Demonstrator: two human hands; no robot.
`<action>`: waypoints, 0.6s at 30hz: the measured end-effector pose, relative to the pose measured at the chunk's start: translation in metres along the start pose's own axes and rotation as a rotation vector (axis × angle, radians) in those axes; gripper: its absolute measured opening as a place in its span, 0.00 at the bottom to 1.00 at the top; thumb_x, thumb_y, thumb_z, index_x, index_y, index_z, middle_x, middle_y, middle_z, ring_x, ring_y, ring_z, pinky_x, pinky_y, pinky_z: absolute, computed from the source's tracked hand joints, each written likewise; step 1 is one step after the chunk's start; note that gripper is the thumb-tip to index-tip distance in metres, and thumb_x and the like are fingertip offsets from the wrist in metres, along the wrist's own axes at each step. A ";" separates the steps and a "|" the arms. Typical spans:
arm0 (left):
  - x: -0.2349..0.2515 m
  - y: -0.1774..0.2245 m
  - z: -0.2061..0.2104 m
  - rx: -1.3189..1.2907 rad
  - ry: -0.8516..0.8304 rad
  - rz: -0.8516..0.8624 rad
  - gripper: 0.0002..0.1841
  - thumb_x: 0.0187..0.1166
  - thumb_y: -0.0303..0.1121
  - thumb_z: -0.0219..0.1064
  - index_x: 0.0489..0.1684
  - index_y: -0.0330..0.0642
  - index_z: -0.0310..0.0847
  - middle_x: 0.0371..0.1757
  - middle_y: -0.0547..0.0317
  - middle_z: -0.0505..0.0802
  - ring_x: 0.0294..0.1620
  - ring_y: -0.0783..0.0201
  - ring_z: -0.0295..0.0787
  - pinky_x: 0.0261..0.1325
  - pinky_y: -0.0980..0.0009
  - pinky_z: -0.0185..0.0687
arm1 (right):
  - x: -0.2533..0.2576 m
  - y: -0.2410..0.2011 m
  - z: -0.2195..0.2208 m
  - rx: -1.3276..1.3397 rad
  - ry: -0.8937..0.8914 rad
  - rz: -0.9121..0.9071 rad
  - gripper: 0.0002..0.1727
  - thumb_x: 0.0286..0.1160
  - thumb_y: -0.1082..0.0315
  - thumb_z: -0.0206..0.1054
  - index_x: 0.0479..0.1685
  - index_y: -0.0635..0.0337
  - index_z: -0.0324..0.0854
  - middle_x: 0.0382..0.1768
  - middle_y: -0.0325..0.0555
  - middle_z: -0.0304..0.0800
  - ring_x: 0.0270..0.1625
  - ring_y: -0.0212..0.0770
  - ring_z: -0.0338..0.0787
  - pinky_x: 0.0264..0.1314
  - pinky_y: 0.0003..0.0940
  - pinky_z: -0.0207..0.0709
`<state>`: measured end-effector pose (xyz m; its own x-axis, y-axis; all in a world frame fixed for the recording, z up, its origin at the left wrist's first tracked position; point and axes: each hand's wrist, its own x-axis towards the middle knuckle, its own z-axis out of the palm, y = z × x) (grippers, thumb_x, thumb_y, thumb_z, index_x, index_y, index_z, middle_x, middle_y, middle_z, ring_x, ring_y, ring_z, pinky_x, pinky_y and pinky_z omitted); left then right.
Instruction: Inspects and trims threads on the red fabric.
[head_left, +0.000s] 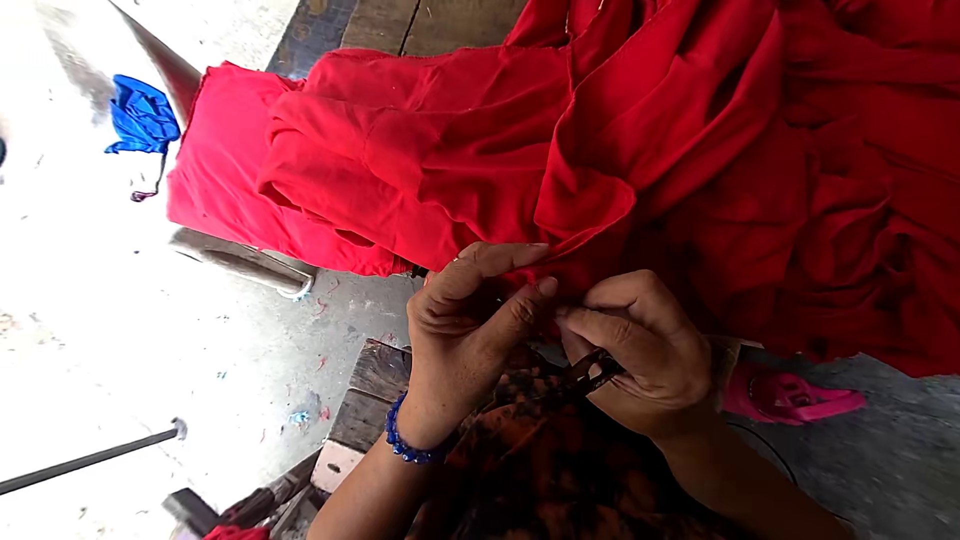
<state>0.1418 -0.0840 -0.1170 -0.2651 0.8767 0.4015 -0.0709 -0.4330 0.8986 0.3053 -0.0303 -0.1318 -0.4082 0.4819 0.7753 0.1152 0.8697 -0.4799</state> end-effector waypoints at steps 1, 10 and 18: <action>0.000 0.000 0.001 -0.014 0.014 0.014 0.13 0.75 0.18 0.72 0.55 0.36 0.88 0.48 0.61 0.93 0.34 0.72 0.92 0.37 0.76 0.93 | 0.001 0.000 0.000 0.018 0.008 0.010 0.03 0.69 0.78 0.72 0.38 0.67 0.86 0.40 0.47 0.78 0.39 0.27 0.79 0.42 0.12 0.75; -0.002 0.000 0.009 -0.235 0.067 -0.004 0.07 0.79 0.24 0.70 0.50 0.42 0.88 0.43 0.58 0.97 0.41 0.65 0.97 0.47 0.66 0.96 | 0.005 0.000 -0.011 0.279 0.119 0.222 0.07 0.65 0.80 0.73 0.41 0.65 0.86 0.41 0.39 0.78 0.38 0.20 0.79 0.38 0.09 0.76; 0.001 0.002 0.018 -0.287 0.104 -0.011 0.04 0.88 0.31 0.62 0.48 0.49 0.83 0.42 0.62 0.94 0.44 0.67 0.94 0.53 0.65 0.94 | 0.013 -0.018 -0.030 0.478 0.082 0.427 0.07 0.78 0.69 0.70 0.50 0.56 0.84 0.43 0.30 0.81 0.34 0.15 0.76 0.34 0.08 0.73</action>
<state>0.1584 -0.0807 -0.1117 -0.3586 0.8618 0.3587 -0.3389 -0.4782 0.8102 0.3253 -0.0361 -0.1009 -0.3432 0.7978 0.4957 -0.1716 0.4656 -0.8682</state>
